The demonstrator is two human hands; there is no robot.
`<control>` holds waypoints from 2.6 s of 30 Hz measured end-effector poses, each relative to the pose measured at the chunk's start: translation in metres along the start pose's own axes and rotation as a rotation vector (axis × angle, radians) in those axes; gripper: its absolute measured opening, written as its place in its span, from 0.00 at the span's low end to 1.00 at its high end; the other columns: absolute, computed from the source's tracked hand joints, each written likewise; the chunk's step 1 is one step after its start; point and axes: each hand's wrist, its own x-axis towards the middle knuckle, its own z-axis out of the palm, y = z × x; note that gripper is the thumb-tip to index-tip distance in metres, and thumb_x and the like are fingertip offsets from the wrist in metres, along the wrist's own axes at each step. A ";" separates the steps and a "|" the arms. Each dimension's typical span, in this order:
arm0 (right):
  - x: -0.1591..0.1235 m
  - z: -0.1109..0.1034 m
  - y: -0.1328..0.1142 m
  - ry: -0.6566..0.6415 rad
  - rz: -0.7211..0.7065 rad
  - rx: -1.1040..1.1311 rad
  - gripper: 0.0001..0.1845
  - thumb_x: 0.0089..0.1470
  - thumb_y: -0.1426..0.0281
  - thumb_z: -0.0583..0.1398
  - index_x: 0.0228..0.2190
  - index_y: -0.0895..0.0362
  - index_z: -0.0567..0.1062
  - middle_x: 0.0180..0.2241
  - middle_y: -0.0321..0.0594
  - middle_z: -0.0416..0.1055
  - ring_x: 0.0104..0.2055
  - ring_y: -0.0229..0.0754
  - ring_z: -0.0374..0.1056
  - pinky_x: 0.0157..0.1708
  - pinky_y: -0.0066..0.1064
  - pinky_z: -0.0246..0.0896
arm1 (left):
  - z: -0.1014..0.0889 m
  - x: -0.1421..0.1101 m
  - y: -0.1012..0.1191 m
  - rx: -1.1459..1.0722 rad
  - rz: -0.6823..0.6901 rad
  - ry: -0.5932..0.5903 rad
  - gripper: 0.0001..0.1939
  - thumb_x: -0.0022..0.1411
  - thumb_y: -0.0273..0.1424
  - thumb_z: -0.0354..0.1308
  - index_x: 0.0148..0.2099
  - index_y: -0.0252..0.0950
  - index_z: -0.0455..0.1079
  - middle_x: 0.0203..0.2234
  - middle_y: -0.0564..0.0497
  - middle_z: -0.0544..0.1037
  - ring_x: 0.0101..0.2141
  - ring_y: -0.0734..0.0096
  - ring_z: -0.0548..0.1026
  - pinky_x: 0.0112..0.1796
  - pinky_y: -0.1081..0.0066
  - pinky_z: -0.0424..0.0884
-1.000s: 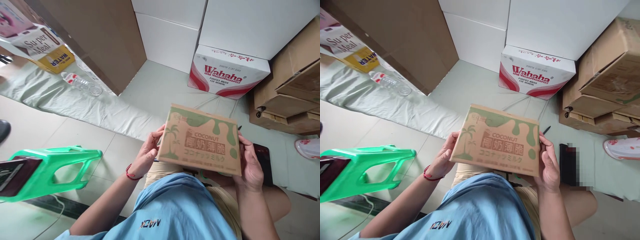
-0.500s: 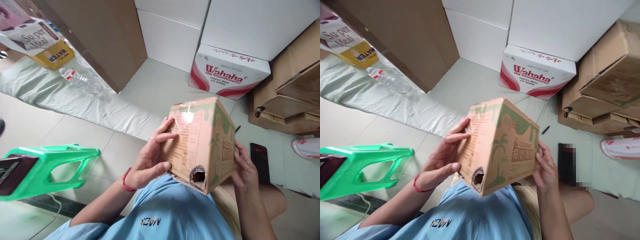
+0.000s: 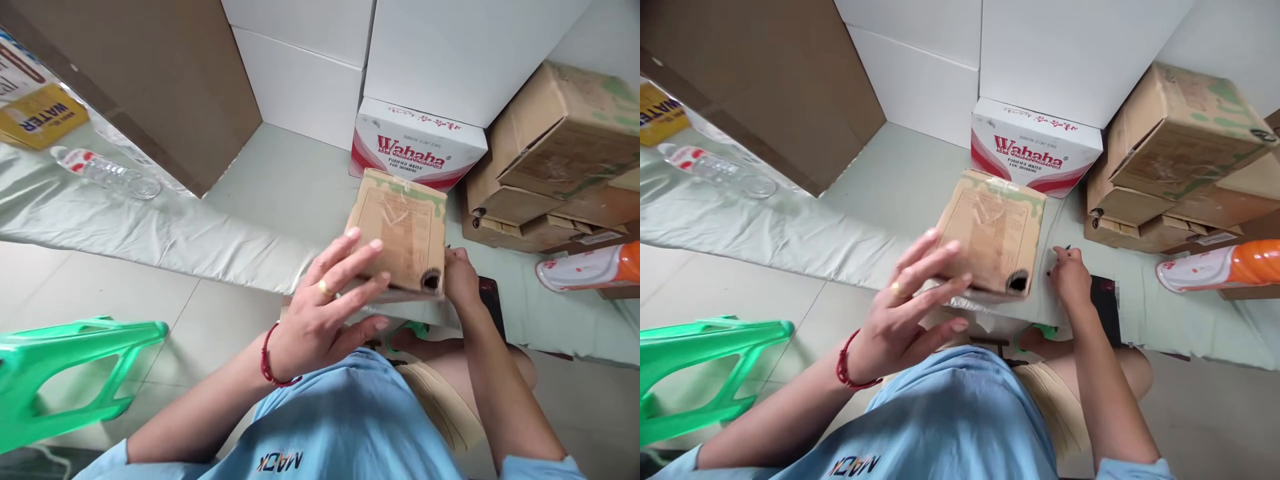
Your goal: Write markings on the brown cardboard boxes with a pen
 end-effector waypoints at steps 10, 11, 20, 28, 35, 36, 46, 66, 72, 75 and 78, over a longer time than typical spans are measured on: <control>0.026 -0.023 0.015 -0.227 0.041 -0.266 0.13 0.63 0.73 0.59 0.46 0.56 0.81 0.45 0.54 0.82 0.50 0.57 0.79 0.50 0.41 0.66 | 0.038 0.009 -0.003 0.212 0.009 0.204 0.17 0.70 0.27 0.66 0.59 0.45 0.76 0.50 0.47 0.86 0.61 0.55 0.77 0.60 0.54 0.74; 0.025 -0.026 0.017 -0.208 0.033 -0.250 0.10 0.62 0.72 0.60 0.44 0.56 0.80 0.41 0.53 0.83 0.49 0.56 0.79 0.49 0.40 0.66 | 0.041 0.010 -0.001 0.230 -0.004 0.233 0.17 0.70 0.28 0.67 0.59 0.45 0.77 0.48 0.47 0.86 0.59 0.55 0.78 0.59 0.54 0.74; -0.017 -0.076 0.021 0.303 -0.011 0.699 0.13 0.55 0.58 0.63 0.28 0.51 0.66 0.16 0.26 0.55 0.19 0.36 0.51 0.21 0.27 0.47 | 0.063 0.022 0.005 0.309 0.027 0.427 0.09 0.70 0.39 0.70 0.49 0.42 0.78 0.38 0.51 0.84 0.45 0.62 0.82 0.61 0.53 0.72; -0.078 -0.121 -0.054 0.236 -0.191 1.372 0.12 0.57 0.61 0.73 0.41 0.53 0.85 0.33 0.42 0.84 0.18 0.31 0.58 0.15 0.24 0.51 | 0.068 0.026 0.002 0.310 0.052 0.415 0.14 0.63 0.33 0.76 0.49 0.44 0.79 0.43 0.49 0.83 0.48 0.59 0.80 0.58 0.51 0.76; -0.075 -0.122 -0.084 0.249 -0.215 1.417 0.15 0.48 0.62 0.79 0.30 0.53 0.80 0.24 0.31 0.70 0.18 0.29 0.55 0.14 0.22 0.44 | 0.072 0.031 0.008 0.312 0.036 0.422 0.10 0.66 0.33 0.74 0.46 0.40 0.78 0.41 0.47 0.83 0.48 0.59 0.78 0.58 0.53 0.74; -0.076 -0.121 -0.085 0.236 -0.220 1.409 0.14 0.51 0.61 0.78 0.32 0.54 0.82 0.24 0.31 0.71 0.17 0.29 0.53 0.13 0.22 0.42 | 0.072 0.031 0.007 0.315 0.037 0.425 0.10 0.66 0.32 0.74 0.46 0.40 0.78 0.41 0.47 0.83 0.48 0.60 0.78 0.58 0.53 0.74; -0.089 -0.100 -0.091 0.465 -0.320 1.030 0.07 0.65 0.65 0.68 0.35 0.55 0.81 0.24 0.34 0.72 0.24 0.36 0.66 0.22 0.27 0.59 | 0.072 0.033 0.009 0.332 0.021 0.451 0.07 0.66 0.31 0.72 0.44 0.41 0.77 0.39 0.50 0.84 0.46 0.61 0.79 0.56 0.54 0.76; -0.090 -0.094 -0.094 0.567 -0.378 0.839 0.09 0.65 0.62 0.68 0.34 0.53 0.81 0.24 0.34 0.73 0.22 0.37 0.66 0.21 0.29 0.61 | 0.074 0.033 0.009 0.329 0.023 0.460 0.09 0.63 0.27 0.73 0.41 0.44 0.78 0.41 0.52 0.83 0.46 0.63 0.78 0.56 0.55 0.75; -0.088 -0.092 -0.093 0.562 -0.361 0.906 0.08 0.65 0.63 0.68 0.35 0.54 0.81 0.23 0.33 0.73 0.21 0.36 0.65 0.21 0.28 0.60 | 0.074 0.033 0.009 0.318 0.025 0.469 0.08 0.64 0.25 0.71 0.39 0.43 0.77 0.42 0.52 0.83 0.47 0.64 0.78 0.57 0.56 0.74; -0.088 -0.092 -0.092 0.561 -0.366 0.907 0.09 0.64 0.63 0.68 0.33 0.54 0.81 0.23 0.34 0.72 0.22 0.37 0.66 0.21 0.28 0.59 | 0.075 0.033 0.009 0.313 0.029 0.465 0.08 0.64 0.25 0.72 0.39 0.43 0.77 0.43 0.52 0.83 0.47 0.64 0.78 0.57 0.56 0.74; -0.088 -0.091 -0.093 0.565 -0.366 0.950 0.07 0.65 0.65 0.67 0.35 0.54 0.81 0.23 0.33 0.73 0.21 0.35 0.65 0.21 0.27 0.58 | 0.074 0.033 0.009 0.319 0.033 0.456 0.08 0.64 0.25 0.72 0.39 0.43 0.77 0.43 0.52 0.83 0.47 0.64 0.78 0.57 0.56 0.74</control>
